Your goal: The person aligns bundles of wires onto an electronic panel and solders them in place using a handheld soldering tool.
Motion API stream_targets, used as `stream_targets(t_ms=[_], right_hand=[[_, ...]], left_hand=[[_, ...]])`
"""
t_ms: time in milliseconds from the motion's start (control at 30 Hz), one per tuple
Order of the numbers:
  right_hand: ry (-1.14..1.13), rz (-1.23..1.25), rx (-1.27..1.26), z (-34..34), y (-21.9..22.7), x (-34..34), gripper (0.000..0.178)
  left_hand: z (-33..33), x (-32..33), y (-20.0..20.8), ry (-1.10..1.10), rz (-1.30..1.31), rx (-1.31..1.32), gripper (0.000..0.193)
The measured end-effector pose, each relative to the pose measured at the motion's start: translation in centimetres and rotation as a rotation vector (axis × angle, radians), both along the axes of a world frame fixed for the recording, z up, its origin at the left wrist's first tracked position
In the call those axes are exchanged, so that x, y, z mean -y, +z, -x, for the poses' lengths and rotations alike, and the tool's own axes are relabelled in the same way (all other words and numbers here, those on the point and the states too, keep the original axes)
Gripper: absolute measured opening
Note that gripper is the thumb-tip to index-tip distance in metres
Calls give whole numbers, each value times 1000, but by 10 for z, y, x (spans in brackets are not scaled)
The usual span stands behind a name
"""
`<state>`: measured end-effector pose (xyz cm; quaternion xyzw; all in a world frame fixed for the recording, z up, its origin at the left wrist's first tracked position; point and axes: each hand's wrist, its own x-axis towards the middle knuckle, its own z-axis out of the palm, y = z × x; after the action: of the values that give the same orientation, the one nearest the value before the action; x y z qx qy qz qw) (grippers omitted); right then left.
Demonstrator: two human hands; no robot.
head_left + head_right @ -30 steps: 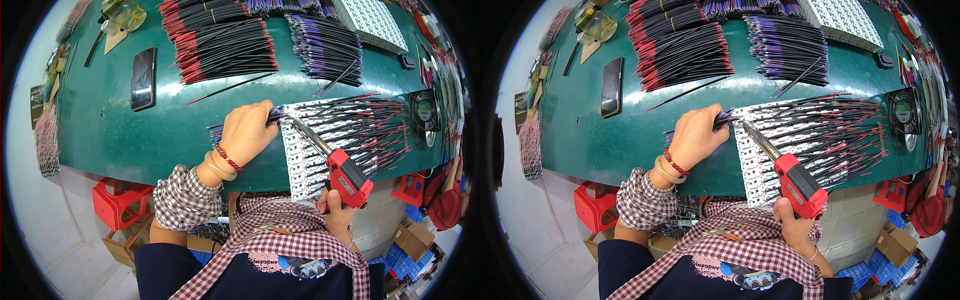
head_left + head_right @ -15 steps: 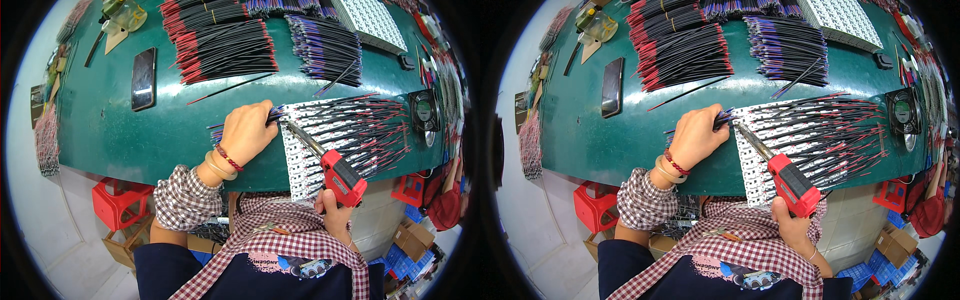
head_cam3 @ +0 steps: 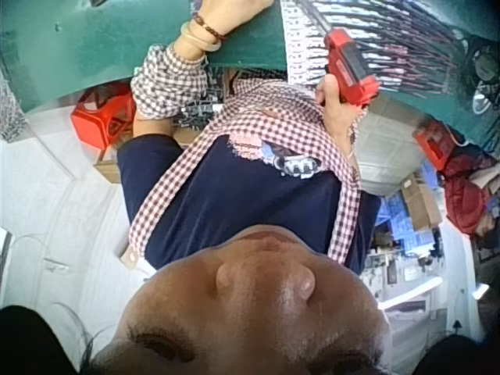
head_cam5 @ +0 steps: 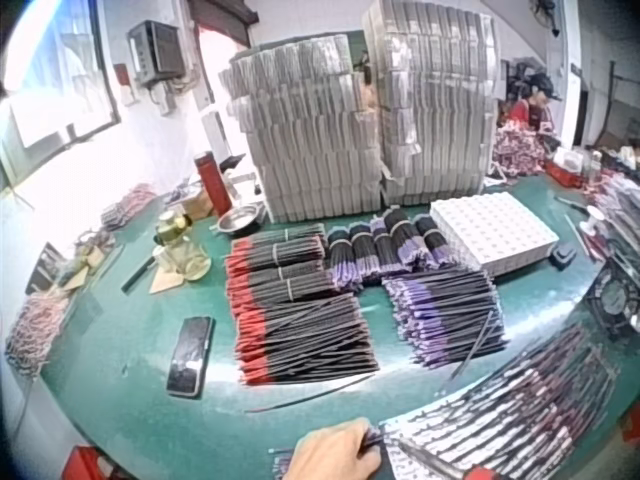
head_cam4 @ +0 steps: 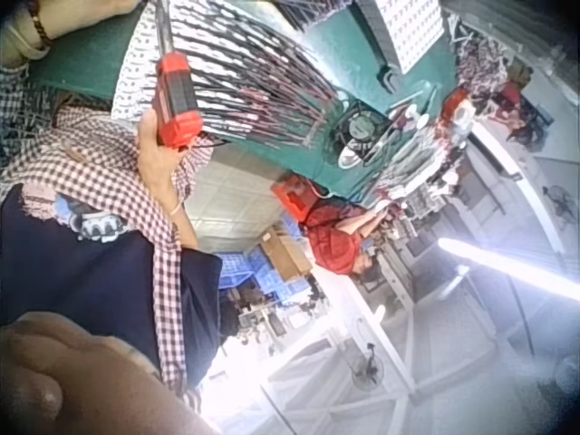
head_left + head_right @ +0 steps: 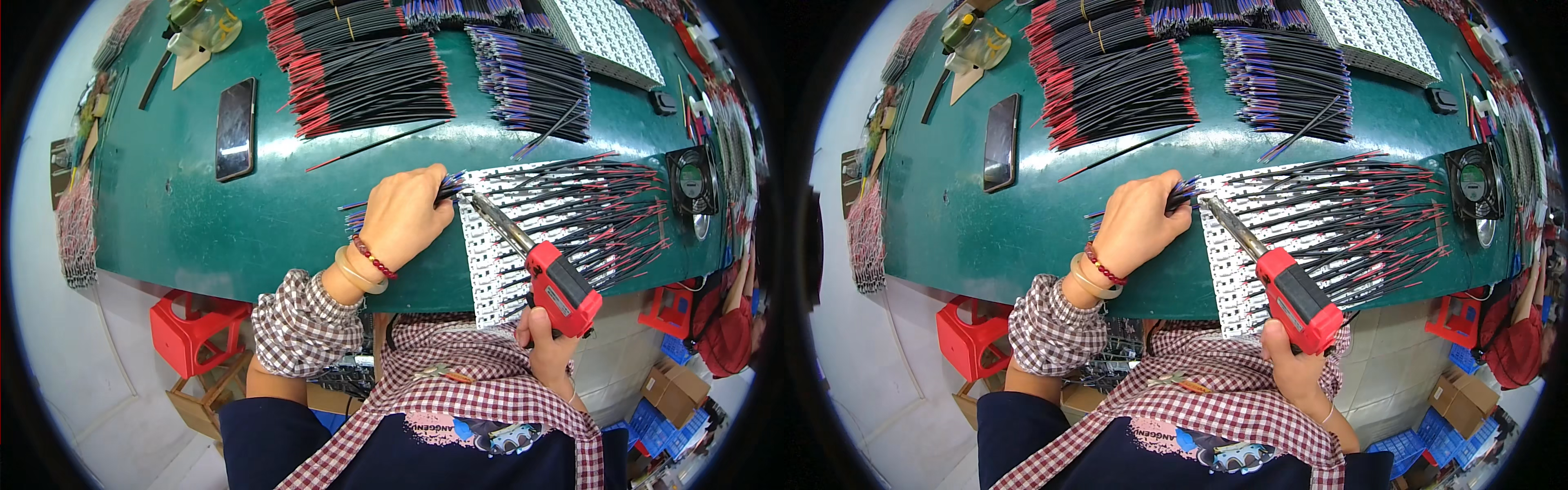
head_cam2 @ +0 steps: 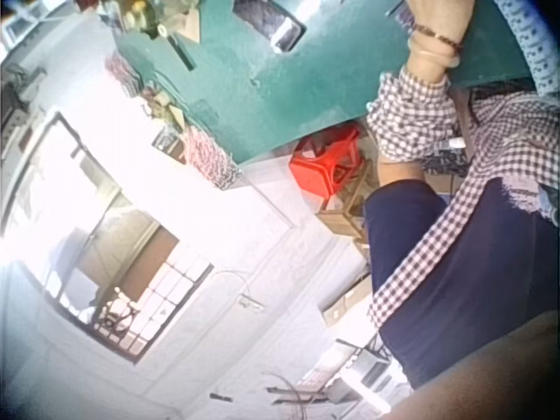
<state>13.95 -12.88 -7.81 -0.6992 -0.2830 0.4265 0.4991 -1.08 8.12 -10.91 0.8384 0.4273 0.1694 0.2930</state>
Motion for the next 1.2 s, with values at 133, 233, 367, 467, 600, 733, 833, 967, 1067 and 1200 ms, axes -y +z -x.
stream_targets(t_ms=[133,233,367,467,600,733,833,967,1067,1200], right_hand=[[-23,46,3,2,-3,1,30],[2,41,8,1,-5,3,30],[23,41,19,1,-5,3,30],[-3,26,-2,2,-5,4,29],[-88,-55,-25,5,1,3,29],[-47,-62,-33,0,-4,7,28],[15,-41,-17,-2,-5,9,28],[15,-10,-20,-1,-8,9,30],[15,-8,-22,-2,-9,8,31],[26,4,-16,-2,-9,8,30]], left_hand=[[-1,1,-1,7,-8,4,15],[-1,1,-2,11,-11,7,15],[-1,1,0,21,3,5,15],[-2,2,0,25,-1,17,15],[-1,2,0,25,8,14,15],[-1,2,0,25,2,1,16],[-1,2,-2,15,-19,10,16],[-1,1,-1,10,-1,7,16],[-1,1,-1,9,-8,11,15],[-1,1,-1,12,0,15,15]])
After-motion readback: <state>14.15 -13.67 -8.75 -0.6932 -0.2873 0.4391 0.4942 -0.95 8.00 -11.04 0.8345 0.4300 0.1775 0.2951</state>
